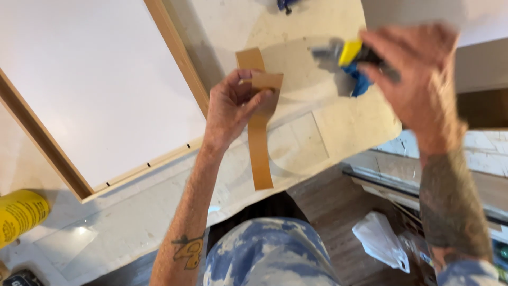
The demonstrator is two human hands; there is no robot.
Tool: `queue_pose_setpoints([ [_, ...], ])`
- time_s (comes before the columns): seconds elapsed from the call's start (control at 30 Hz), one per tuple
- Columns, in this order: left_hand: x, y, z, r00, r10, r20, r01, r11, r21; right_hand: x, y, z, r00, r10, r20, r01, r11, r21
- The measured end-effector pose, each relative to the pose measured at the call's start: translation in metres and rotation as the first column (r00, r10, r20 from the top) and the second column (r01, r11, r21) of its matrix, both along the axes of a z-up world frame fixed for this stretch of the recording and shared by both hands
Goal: Applying gummed paper tape to the back of a picture frame and cutting it to size.
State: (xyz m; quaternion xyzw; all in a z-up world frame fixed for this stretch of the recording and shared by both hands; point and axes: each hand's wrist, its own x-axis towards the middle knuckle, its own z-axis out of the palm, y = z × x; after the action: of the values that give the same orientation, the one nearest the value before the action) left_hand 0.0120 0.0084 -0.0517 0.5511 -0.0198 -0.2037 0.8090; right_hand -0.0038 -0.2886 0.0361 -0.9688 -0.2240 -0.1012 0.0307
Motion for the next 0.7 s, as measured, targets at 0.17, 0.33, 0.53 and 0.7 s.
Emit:
queue_pose_setpoints([
  [0.17,0.001,0.008,-0.011,0.999,0.027,-0.036,-0.028,0.999,-0.031,-0.019,0.017,-0.013,0.999,0.014,-0.038,-0.013,1.0,0.014],
  [0.33,0.008,0.01,0.011,0.998,0.003,-0.067,-0.002,1.0,0.004,-0.021,0.046,0.011,0.998,0.045,-0.054,-0.041,0.997,0.061],
  [0.53,0.008,0.013,0.017,0.969,-0.048,-0.243,0.029,0.996,-0.082,-0.026,0.052,0.005,0.994,0.057,-0.091,-0.051,0.997,0.058],
  [0.7,0.007,0.012,0.016,0.967,0.001,-0.254,-0.013,0.999,-0.047,-0.028,0.059,0.003,0.996,0.064,-0.058,-0.063,0.998,0.016],
])
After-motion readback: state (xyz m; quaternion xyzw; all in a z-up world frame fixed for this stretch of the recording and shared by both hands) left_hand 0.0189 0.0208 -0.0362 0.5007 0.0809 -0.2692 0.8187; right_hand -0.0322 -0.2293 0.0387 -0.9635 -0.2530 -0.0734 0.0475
